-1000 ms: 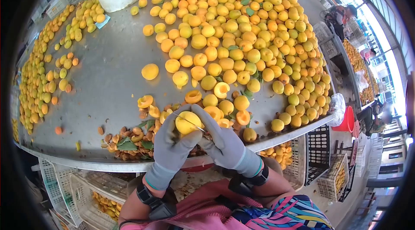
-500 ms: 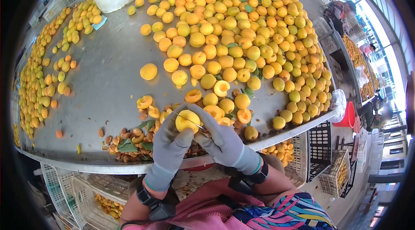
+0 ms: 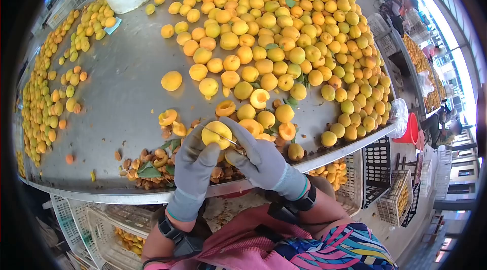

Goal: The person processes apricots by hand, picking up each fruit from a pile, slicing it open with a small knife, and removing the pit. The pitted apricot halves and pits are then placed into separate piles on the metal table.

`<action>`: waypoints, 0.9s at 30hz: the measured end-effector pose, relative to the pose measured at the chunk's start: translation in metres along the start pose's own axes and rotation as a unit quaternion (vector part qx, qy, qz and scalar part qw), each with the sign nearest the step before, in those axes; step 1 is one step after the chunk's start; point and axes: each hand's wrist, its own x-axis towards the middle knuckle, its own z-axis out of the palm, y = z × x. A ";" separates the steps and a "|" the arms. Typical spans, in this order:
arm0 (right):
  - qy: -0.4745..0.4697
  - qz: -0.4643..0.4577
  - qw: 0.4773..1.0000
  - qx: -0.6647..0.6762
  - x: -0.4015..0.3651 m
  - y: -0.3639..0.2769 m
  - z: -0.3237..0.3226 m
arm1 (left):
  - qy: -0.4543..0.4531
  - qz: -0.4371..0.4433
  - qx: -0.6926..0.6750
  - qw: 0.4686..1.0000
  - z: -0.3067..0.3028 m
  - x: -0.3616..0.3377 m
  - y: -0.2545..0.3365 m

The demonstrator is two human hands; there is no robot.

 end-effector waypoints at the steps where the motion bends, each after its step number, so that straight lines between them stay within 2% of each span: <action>1: 0.019 -0.024 1.000 -0.002 0.000 0.003 0.003 | 0.009 -0.014 -0.098 0.995 0.001 -0.001 -0.003; 3: 0.033 -0.047 0.998 -0.003 0.000 0.003 0.003 | 0.019 -0.026 -0.085 0.996 0.000 -0.003 -0.004; 5: -0.015 0.000 1.000 0.006 0.000 -0.006 -0.006 | 0.033 -0.038 -0.073 0.996 -0.001 -0.005 -0.002; 6: -0.017 0.002 1.000 0.007 0.000 -0.008 -0.008 | 0.027 0.040 0.110 0.993 -0.002 -0.004 0.005; 7: -0.046 0.040 0.998 0.004 0.001 -0.010 -0.011 | 0.017 0.118 0.290 0.950 -0.003 -0.004 0.008; 8: -0.074 0.077 0.994 0.001 0.002 -0.011 -0.012 | 0.015 0.119 0.291 0.949 -0.002 -0.003 0.008; 9: -0.071 0.077 0.995 0.002 0.002 -0.008 -0.009 | 0.018 0.102 0.222 0.969 -0.001 -0.002 0.008; 10: -0.037 0.035 0.999 0.016 0.002 -0.003 -0.003 | 0.022 0.084 0.152 0.985 0.000 -0.002 0.006; 11: -0.004 -0.007 1.000 0.029 0.002 0.000 0.000 | 0.020 0.084 0.154 0.984 0.001 -0.001 0.004; 13: 0.006 -0.001 1.000 0.019 0.002 -0.005 0.000 | 0.042 0.025 -0.012 0.999 0.003 -0.002 -0.001; 14: 0.013 0.006 1.000 0.007 0.002 -0.007 0.000 | 0.042 0.024 -0.012 0.999 0.002 -0.003 -0.002; 16: 0.021 -0.017 0.999 0.019 0.002 -0.001 0.003 | 0.036 -0.034 -0.084 0.995 0.001 -0.004 -0.004; 17: 0.030 -0.039 0.998 0.032 0.002 0.001 0.004 | 0.039 -0.034 -0.087 0.995 0.001 -0.005 -0.002; 18: 0.027 -0.039 0.998 0.032 0.003 0.000 0.002 | 0.031 0.029 0.068 0.997 0.001 -0.006 0.005; 19: -0.009 0.002 1.000 0.014 0.003 -0.002 -0.003 | 0.020 0.090 0.221 0.971 0.000 -0.006 0.009; 20: -0.044 0.043 0.998 -0.003 0.002 -0.004 -0.005 | 0.020 0.089 0.222 0.971 -0.001 -0.006 0.007; 22: -0.032 0.034 0.999 0.000 0.003 -0.003 -0.004 | 0.030 0.139 0.269 0.953 -0.003 -0.002 0.003; 23: -0.023 0.025 0.999 0.003 0.003 -0.002 -0.003 | 0.027 0.139 0.270 0.952 -0.002 -0.002 0.005; 25: -0.001 0.015 1.000 0.000 0.003 0.000 0.004 | 0.043 0.030 0.122 0.991 0.002 -0.003 0.009; 26: 0.018 0.004 1.000 -0.005 0.002 0.002 0.006 | 0.042 0.029 0.122 0.991 0.002 -0.003 0.006; 27: 0.017 0.004 1.000 -0.005 0.001 0.003 0.007 | 0.047 -0.009 0.044 0.998 0.001 -0.003 0.001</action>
